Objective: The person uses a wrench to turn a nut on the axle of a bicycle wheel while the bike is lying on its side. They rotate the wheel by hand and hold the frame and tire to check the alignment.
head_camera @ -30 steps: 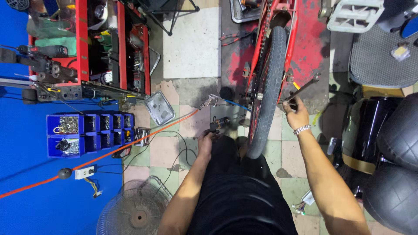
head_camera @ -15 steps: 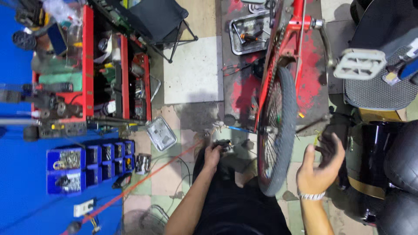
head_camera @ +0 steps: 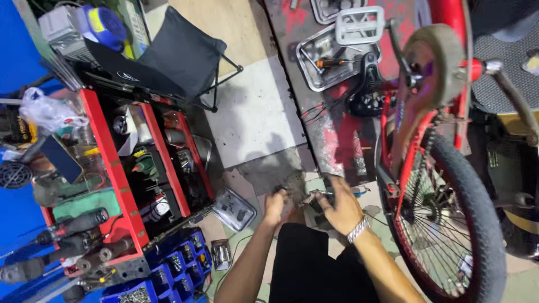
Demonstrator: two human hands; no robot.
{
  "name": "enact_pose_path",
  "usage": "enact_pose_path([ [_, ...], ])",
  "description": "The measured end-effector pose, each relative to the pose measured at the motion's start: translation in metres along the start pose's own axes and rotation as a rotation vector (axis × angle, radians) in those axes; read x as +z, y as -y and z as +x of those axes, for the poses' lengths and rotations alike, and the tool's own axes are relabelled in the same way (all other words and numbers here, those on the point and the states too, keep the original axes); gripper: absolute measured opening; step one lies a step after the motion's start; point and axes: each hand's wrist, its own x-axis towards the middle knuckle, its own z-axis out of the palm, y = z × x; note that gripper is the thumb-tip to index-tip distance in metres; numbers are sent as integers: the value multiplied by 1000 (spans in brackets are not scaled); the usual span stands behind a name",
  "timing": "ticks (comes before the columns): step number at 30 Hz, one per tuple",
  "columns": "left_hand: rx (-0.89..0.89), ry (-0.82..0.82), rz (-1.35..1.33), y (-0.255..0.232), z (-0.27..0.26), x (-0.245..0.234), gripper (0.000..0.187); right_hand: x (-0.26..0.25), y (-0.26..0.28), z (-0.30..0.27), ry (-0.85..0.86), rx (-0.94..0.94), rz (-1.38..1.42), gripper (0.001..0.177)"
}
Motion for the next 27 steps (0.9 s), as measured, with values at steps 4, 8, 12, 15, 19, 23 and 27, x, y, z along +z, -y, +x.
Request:
enact_pose_path([
  [4,10,23,3,-31,35,-25,19,33,-11,36,275,161,-17,55],
  [8,-29,56,-34,-42,50,-23,19,51,-17,51,369,243,-93,59],
  [12,-62,75,-12,-42,55,-7,21,55,-18,56,360,245,-60,62],
  [15,-62,140,-39,-39,58,-2,24,60,-17,59,370,254,-101,60],
  [19,-48,166,-62,-42,71,9,24,60,-20,71,432,369,-132,61],
  [23,-74,158,-8,-42,71,-3,24,73,-22,64,396,317,-176,61],
  [27,-49,198,37,-56,65,-9,25,77,-21,59,438,413,-86,51],
])
